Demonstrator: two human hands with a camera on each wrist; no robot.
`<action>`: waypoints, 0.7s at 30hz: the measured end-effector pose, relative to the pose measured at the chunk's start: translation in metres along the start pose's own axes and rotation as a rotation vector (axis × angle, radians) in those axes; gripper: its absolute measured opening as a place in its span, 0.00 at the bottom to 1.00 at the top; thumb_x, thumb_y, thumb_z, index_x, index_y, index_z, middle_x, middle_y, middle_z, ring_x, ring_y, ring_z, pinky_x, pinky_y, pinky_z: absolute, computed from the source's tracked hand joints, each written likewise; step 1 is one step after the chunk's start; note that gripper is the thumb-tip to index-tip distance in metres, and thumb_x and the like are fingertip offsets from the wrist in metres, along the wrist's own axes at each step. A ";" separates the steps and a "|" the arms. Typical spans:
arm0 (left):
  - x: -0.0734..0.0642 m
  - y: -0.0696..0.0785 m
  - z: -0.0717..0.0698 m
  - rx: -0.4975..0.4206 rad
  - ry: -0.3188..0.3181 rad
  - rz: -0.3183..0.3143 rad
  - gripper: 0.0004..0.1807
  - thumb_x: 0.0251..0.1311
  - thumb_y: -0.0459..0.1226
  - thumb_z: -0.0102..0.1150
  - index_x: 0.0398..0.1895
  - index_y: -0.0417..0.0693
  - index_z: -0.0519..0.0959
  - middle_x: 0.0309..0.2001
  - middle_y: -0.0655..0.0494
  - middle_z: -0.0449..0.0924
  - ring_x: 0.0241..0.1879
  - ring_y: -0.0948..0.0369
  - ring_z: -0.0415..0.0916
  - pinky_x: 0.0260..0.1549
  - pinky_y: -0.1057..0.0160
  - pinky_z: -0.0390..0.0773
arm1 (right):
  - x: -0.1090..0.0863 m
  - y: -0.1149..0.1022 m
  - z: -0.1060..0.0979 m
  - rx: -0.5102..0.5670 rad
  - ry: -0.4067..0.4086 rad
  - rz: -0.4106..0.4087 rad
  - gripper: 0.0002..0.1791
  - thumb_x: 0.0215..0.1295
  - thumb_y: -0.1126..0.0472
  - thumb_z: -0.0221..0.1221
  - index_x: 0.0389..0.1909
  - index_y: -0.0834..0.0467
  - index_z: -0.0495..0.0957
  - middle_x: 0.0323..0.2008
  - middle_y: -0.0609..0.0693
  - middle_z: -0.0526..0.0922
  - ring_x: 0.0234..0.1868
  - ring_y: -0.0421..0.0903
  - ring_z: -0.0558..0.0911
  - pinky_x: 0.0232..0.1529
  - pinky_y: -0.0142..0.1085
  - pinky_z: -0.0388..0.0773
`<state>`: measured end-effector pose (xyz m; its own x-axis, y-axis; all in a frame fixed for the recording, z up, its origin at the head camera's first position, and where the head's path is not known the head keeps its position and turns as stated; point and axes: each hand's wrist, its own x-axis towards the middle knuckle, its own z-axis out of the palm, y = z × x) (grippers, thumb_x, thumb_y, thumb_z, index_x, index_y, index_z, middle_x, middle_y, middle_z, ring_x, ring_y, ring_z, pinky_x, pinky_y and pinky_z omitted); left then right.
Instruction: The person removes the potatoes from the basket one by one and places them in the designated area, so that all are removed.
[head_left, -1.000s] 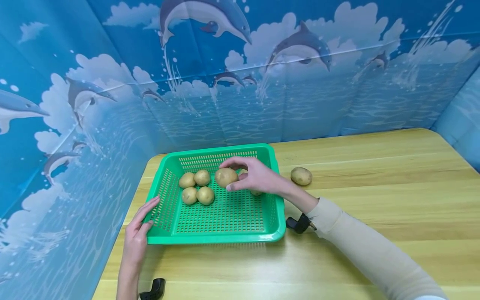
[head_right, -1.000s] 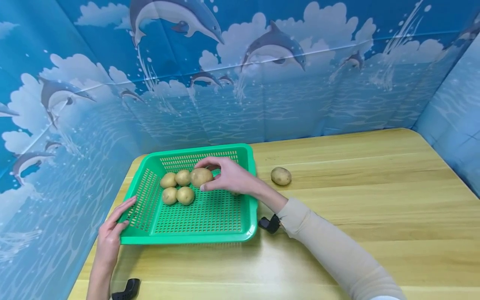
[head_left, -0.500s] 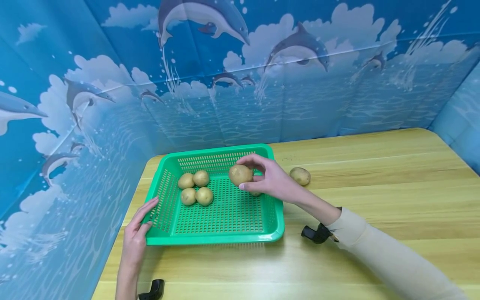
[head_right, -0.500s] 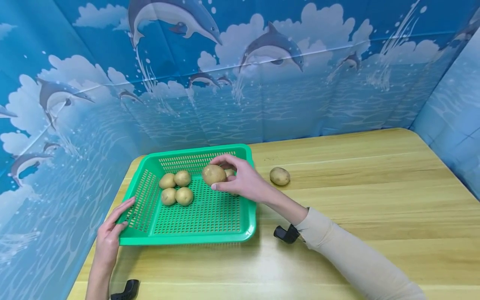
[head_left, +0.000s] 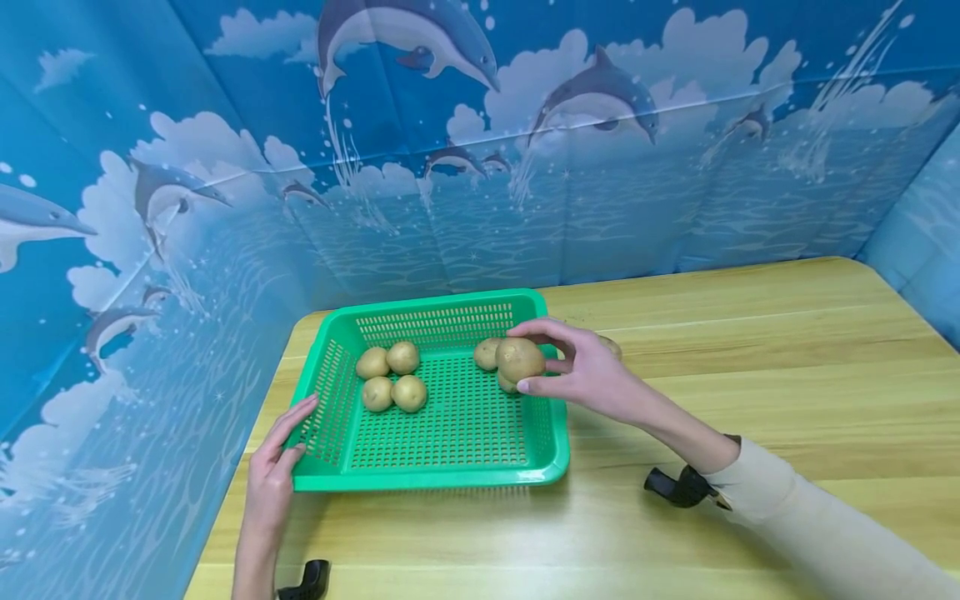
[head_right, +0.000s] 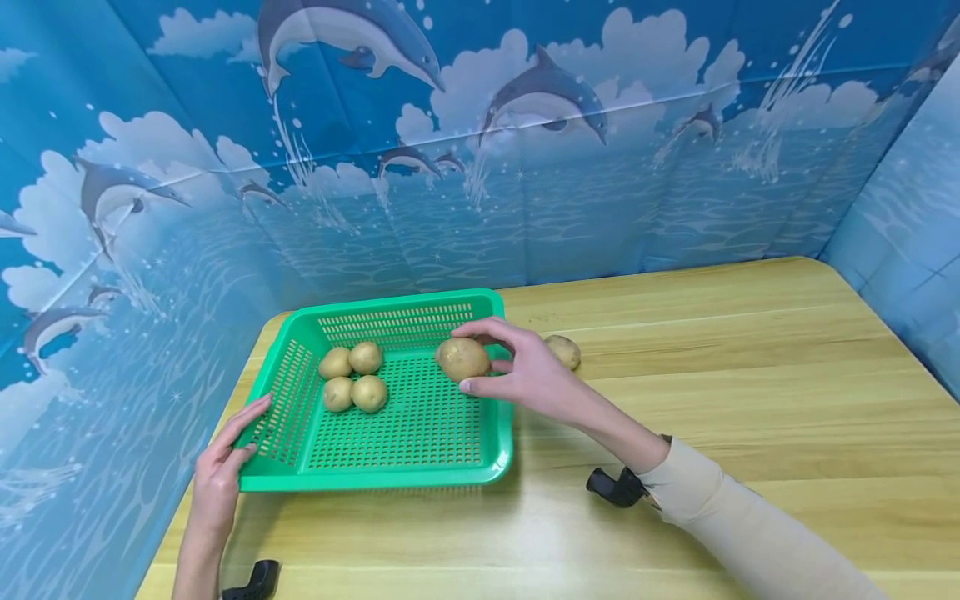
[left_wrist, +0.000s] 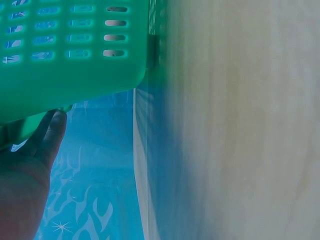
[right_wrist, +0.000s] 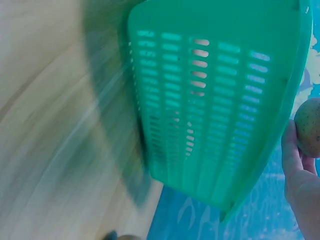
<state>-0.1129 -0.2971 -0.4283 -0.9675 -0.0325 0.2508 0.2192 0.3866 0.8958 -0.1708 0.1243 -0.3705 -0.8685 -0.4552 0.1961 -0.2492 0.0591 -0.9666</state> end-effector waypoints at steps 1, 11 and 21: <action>0.000 0.000 0.000 0.001 0.002 0.001 0.33 0.61 0.17 0.38 0.68 0.44 0.71 0.70 0.54 0.66 0.72 0.60 0.54 0.65 0.69 0.56 | -0.002 0.001 -0.002 0.004 0.004 0.001 0.31 0.57 0.63 0.71 0.62 0.52 0.74 0.62 0.49 0.71 0.60 0.49 0.76 0.53 0.44 0.78; 0.000 0.000 -0.001 0.006 -0.007 0.007 0.32 0.62 0.18 0.39 0.69 0.45 0.71 0.70 0.54 0.66 0.72 0.60 0.54 0.65 0.69 0.56 | -0.020 0.011 -0.022 0.043 0.080 0.009 0.31 0.56 0.65 0.71 0.61 0.56 0.73 0.62 0.52 0.71 0.57 0.53 0.78 0.50 0.44 0.80; 0.000 -0.001 0.000 0.007 0.006 0.017 0.33 0.61 0.17 0.39 0.68 0.45 0.71 0.69 0.54 0.67 0.72 0.59 0.55 0.64 0.72 0.56 | -0.032 0.018 -0.044 -0.017 0.124 0.005 0.29 0.56 0.67 0.71 0.59 0.57 0.73 0.59 0.53 0.72 0.56 0.52 0.78 0.51 0.42 0.79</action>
<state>-0.1127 -0.2977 -0.4288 -0.9629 -0.0316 0.2680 0.2344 0.3940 0.8887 -0.1660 0.1788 -0.3868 -0.9158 -0.3412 0.2117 -0.2515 0.0763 -0.9648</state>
